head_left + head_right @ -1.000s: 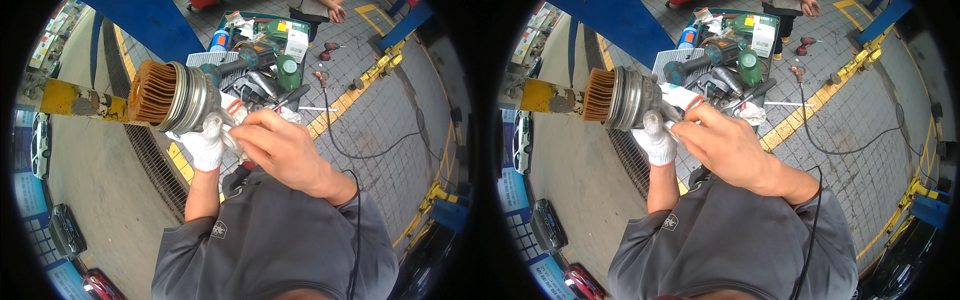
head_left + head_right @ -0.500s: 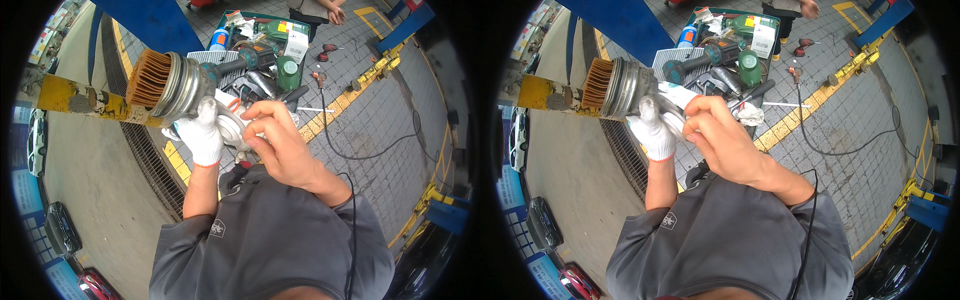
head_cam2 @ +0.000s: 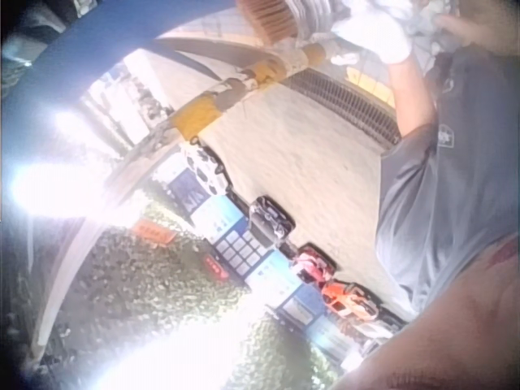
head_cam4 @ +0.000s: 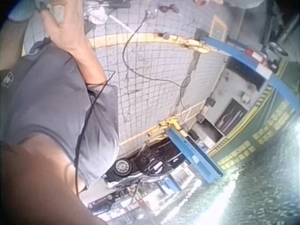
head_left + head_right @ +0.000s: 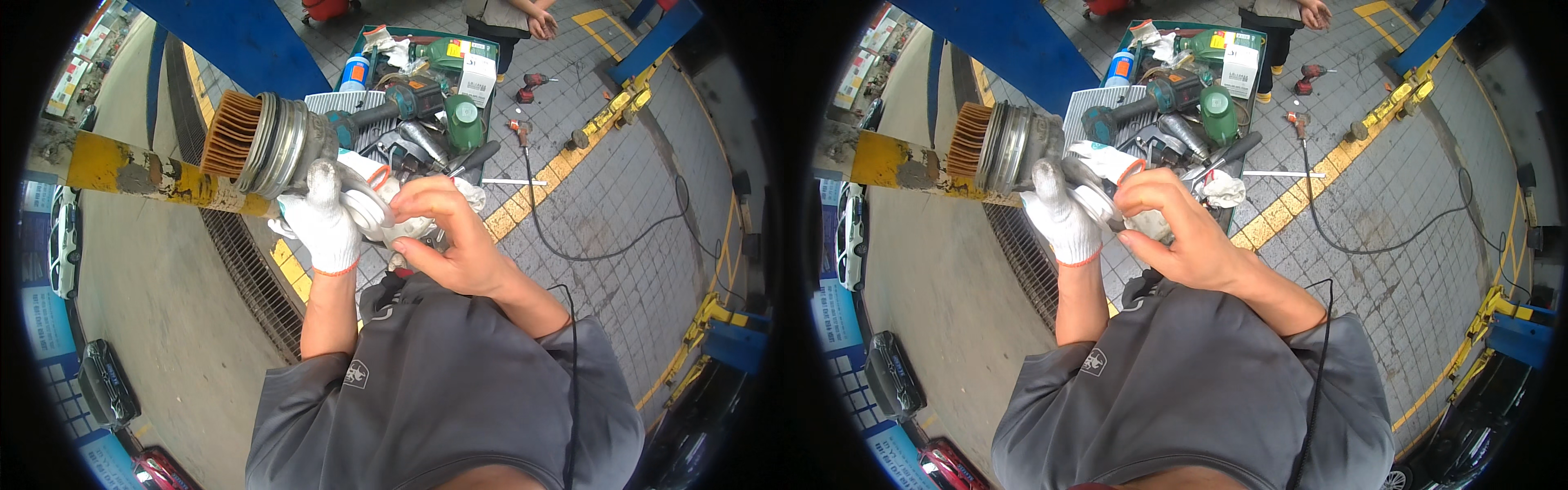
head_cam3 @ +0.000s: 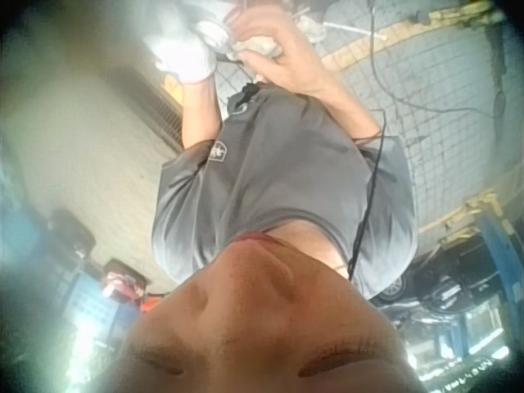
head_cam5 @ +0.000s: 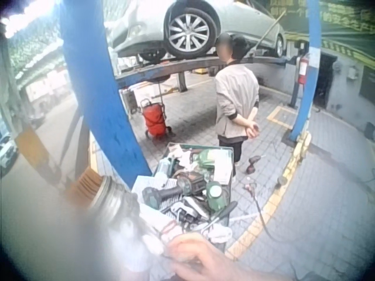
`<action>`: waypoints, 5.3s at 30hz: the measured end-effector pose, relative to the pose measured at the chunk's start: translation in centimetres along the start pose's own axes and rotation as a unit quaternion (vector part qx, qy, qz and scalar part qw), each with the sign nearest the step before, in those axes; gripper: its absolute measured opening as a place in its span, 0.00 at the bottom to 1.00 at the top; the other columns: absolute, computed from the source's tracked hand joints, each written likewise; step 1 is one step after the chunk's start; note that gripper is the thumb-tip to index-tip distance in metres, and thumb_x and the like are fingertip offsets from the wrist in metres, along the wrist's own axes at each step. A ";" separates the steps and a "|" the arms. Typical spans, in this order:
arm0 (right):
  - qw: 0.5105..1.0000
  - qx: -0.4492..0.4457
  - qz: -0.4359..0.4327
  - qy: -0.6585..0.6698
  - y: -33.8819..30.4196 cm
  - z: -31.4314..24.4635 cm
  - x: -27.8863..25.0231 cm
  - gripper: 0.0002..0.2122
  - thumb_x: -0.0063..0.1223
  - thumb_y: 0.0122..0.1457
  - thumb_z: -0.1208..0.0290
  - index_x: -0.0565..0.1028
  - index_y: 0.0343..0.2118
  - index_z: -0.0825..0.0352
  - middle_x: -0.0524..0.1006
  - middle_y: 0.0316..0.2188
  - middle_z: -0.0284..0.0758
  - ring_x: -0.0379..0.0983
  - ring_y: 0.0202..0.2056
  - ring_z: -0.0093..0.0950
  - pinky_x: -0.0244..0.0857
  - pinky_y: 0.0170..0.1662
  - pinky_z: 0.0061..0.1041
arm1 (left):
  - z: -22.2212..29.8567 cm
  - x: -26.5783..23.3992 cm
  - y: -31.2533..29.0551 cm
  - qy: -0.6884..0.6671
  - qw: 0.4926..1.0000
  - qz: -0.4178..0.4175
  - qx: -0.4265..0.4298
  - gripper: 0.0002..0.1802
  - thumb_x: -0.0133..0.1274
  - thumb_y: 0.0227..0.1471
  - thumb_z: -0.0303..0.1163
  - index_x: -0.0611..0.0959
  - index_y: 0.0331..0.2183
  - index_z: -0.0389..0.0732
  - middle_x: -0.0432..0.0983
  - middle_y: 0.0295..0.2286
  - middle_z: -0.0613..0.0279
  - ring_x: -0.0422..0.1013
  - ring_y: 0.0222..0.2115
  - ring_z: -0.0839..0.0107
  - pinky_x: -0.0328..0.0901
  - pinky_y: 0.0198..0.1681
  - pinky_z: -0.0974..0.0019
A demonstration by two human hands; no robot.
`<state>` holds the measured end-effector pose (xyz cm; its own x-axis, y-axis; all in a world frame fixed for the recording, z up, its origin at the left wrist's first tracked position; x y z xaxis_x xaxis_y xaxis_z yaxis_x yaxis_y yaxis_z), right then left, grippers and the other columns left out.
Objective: The person holds an oil filter and wraps white tape around its metal base. They rotate the filter while applying the tape in a continuous spiral, then tear the tape and press it down to secure it.
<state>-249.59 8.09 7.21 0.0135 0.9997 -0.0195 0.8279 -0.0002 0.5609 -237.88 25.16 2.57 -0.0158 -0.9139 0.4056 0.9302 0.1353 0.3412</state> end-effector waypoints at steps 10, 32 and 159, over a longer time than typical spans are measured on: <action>0.995 0.010 -0.025 -0.091 0.8 -0.4 -0.1 0.08 0.58 0.67 0.84 0.80 0.47 0.69 0.73 0.52 0.40 0.78 0.49 0.32 0.72 0.54 0.29 | 1.3 1.5 -0.8 0.024 1.000 -0.014 -0.013 0.38 0.68 0.63 0.43 0.73 0.64 0.34 0.79 0.53 0.55 0.78 0.45 0.68 0.76 0.48 0.62; 0.924 -0.122 -0.041 -0.360 9.3 -9.9 -3.8 0.09 0.66 0.59 0.85 0.83 0.41 0.66 0.71 0.48 0.36 0.74 0.34 0.23 0.70 0.39 0.24 | 4.4 8.1 0.3 0.158 0.979 -0.107 -0.079 0.43 0.76 0.52 0.34 0.69 0.61 0.34 0.83 0.49 0.57 0.79 0.48 0.70 0.74 0.51 0.64; 0.881 -0.314 -0.122 -0.333 5.7 -13.4 -0.3 0.29 0.85 0.47 0.61 0.75 0.47 0.61 0.73 0.45 0.36 0.75 0.45 0.30 0.75 0.60 0.51 | 6.3 7.6 0.3 0.011 0.983 -0.175 -0.062 0.31 0.65 0.59 0.29 0.75 0.61 0.34 0.81 0.51 0.58 0.76 0.48 0.73 0.73 0.54 0.65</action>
<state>-252.35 8.10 21.49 0.3770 0.7320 -0.5675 0.3813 0.4357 0.8153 -240.05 20.66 11.08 -0.3360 -0.9042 0.2637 0.9070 -0.2352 0.3494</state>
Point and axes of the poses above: each hand's wrist, its own y-axis towards the middle knuckle, its own x-axis out of the palm, z = x × y, the point moved 10 cm from there along y, towards the middle knuckle
